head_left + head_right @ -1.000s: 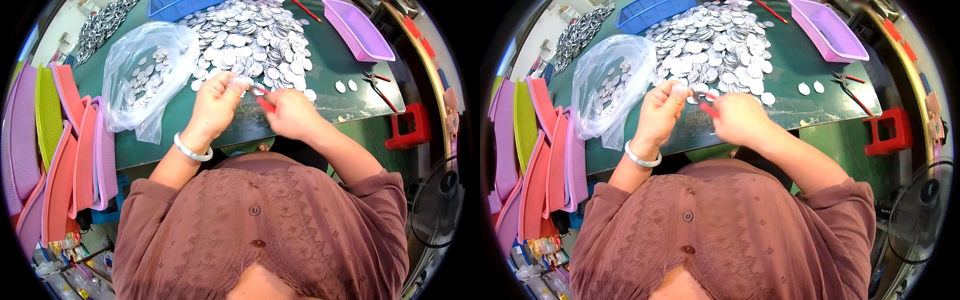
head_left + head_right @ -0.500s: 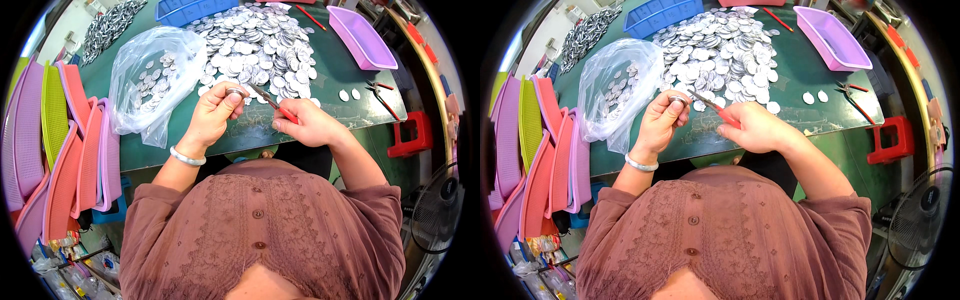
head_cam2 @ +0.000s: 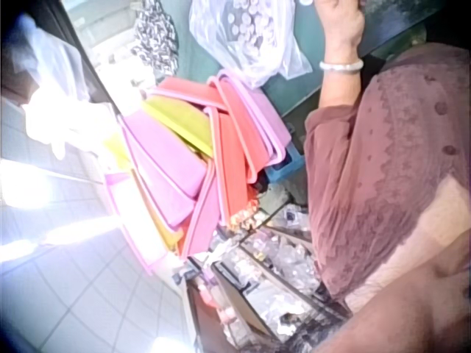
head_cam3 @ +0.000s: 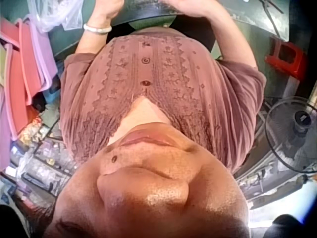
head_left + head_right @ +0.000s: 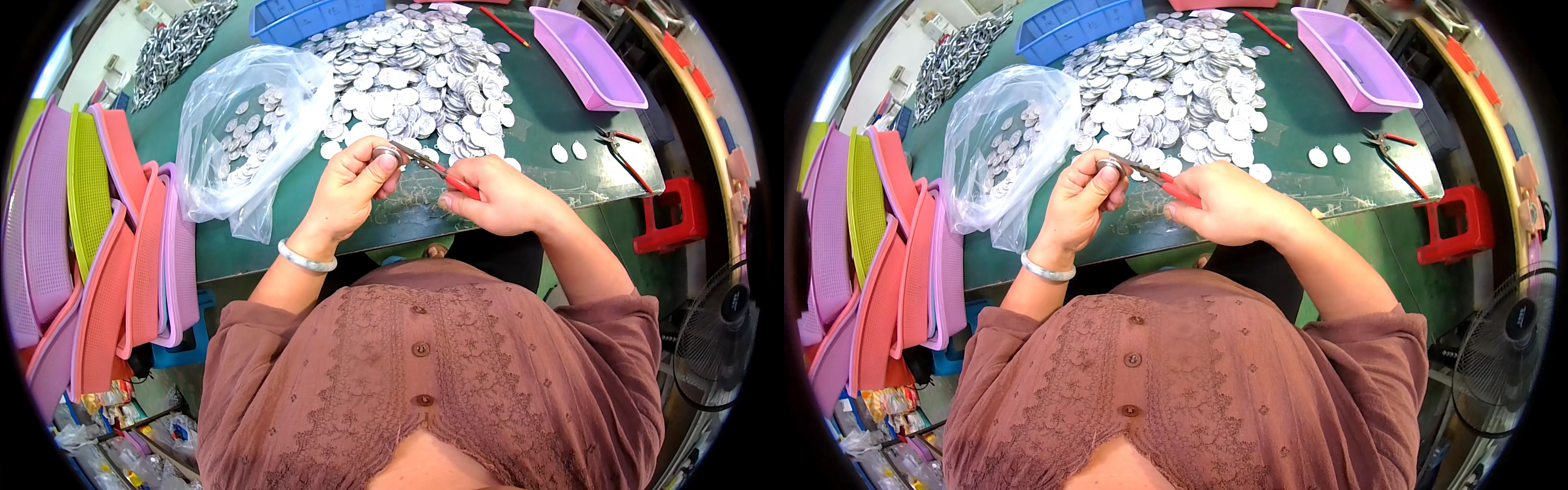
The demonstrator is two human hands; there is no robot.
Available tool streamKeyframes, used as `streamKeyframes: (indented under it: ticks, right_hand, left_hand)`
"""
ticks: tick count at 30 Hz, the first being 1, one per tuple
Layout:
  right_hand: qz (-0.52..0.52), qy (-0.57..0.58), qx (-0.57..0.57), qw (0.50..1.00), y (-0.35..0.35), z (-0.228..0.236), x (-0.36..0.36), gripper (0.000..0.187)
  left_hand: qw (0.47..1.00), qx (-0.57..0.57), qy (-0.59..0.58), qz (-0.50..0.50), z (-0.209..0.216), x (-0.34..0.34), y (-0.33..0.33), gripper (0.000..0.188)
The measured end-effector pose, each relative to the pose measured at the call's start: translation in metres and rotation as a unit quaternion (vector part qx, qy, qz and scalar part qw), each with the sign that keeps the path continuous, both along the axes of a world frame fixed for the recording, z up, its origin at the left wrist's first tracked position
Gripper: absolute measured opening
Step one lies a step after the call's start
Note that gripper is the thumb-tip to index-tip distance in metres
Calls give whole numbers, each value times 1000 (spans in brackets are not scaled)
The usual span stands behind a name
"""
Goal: The person assembles small silver circular components by hand, inserting jump rings and using pliers to close them. They handle the components one at a time, occasionally using red-handled pliers to manipulate the rings, and place finished pieces into a plastic bag.
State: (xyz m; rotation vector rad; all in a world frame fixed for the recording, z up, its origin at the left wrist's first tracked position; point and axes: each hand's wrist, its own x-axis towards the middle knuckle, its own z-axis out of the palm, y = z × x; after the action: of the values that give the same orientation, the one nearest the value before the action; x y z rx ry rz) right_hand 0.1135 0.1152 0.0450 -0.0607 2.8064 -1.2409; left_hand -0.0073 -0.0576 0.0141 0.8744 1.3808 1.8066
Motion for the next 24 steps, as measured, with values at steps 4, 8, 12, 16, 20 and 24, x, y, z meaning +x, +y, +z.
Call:
streamKeyframes:
  ticks: [4, 8, 12, 16, 20, 24]
  right_hand:
    - [14, 13, 43, 999, 2, 1, -2, 24]
    - [7, 9, 30, 1000, 2, -1, -3, 23]
    - [-3, -20, 28, 999, 1, 1, -5, 23]
    - [-25, -60, 28, 998, -2, 4, -5, 22]
    - [-43, -65, 63, 995, -5, 1, -8, 21]
    - [-63, -38, 84, 994, -11, -7, -11, 21]
  left_hand:
    - [1000, -13, 9, -3, -1, -1, 0, 14]
    - [1000, -21, 13, -3, 0, -1, 0, 14]
    - [999, -33, 25, -4, -1, -2, -1, 18]
    - [998, -43, 45, 10, -1, -1, 0, 19]
    - [997, -32, 55, 47, -9, 0, 1, 18]
    - [994, -40, 55, 84, -10, 2, 4, 18]
